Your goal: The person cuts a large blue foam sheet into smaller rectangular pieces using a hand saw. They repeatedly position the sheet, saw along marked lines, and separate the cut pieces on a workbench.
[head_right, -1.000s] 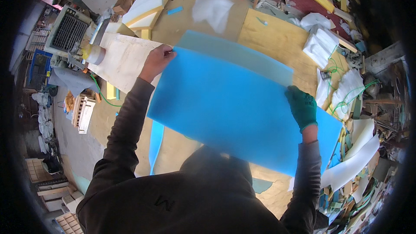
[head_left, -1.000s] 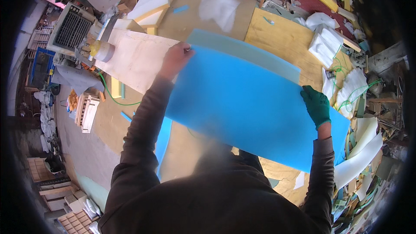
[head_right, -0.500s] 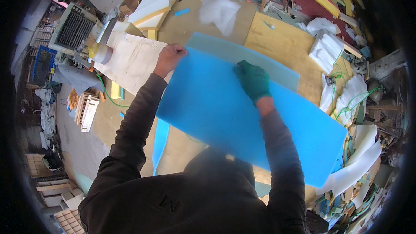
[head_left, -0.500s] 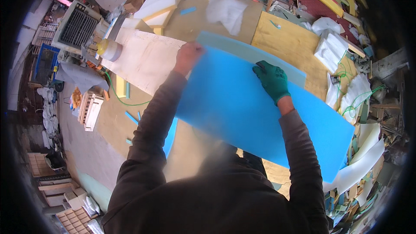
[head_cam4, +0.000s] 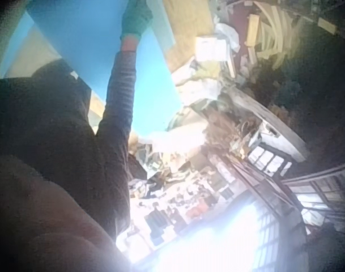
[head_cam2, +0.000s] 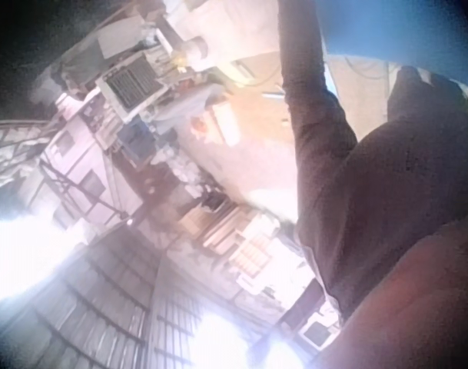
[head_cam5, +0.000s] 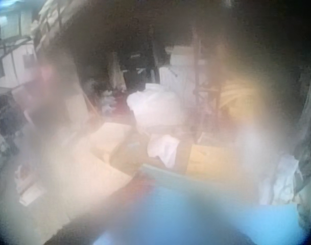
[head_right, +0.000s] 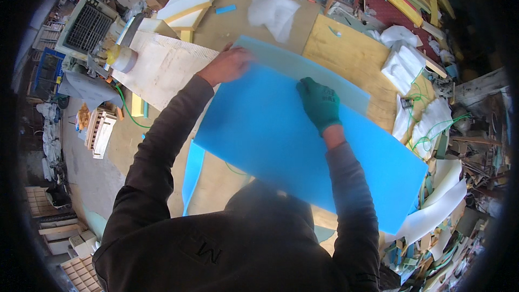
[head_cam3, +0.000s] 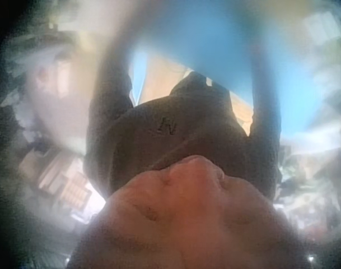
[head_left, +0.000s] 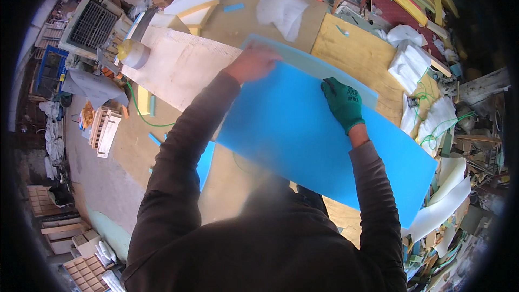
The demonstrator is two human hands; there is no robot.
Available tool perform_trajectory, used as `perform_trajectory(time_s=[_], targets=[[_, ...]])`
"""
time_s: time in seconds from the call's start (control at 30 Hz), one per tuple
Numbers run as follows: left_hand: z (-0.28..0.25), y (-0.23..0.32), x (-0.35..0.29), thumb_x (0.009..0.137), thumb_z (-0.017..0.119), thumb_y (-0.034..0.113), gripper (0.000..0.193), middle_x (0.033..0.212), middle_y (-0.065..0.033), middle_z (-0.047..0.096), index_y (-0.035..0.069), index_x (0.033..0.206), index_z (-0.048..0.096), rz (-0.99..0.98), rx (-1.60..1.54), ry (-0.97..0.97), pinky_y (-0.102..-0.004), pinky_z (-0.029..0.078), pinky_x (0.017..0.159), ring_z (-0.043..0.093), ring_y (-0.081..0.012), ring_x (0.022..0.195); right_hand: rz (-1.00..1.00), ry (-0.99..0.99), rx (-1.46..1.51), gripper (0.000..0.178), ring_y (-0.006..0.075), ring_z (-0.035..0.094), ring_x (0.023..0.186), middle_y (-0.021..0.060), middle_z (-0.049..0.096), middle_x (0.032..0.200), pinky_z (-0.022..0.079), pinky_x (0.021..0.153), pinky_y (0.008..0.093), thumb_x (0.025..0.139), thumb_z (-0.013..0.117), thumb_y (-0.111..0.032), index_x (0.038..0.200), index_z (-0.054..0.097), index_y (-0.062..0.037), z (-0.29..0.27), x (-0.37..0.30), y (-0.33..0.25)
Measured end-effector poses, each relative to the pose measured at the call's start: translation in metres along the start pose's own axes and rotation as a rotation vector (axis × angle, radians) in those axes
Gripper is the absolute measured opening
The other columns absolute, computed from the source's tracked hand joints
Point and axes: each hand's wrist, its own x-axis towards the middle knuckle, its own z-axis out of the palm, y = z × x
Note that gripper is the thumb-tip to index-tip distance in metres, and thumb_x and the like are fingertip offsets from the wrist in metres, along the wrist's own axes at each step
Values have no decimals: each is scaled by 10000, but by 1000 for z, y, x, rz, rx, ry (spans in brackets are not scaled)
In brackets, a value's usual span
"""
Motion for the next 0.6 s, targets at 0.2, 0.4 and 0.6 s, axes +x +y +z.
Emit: perform_trajectory(time_s=[0.2,0.4,0.6], targets=[[-6,2,-3,1050,613,219,344,1451,-96,671,163,1377,703,30,77,-53,-607,342,1278,549,-325,1453,-163,129,-107,237,395,752,874,140,798,1035,580,792,540,1090,624,-342,1140,764,-157,7,-4,7],[11,54,-49,1112,544,461,620,1735,-131,446,78,1600,534,147,212,65,-640,235,1315,373,-370,1614,-237,192,-162,274,352,762,933,123,803,1118,585,810,510,1085,639,-317,1248,764,-137,11,-6,6],[28,140,-135,1083,541,611,791,1773,-185,370,55,1643,483,-69,73,126,-638,231,1322,316,-395,1649,-42,41,-151,303,381,765,981,162,806,1131,584,864,518,1080,669,-354,1263,747,-125,6,-6,1]])
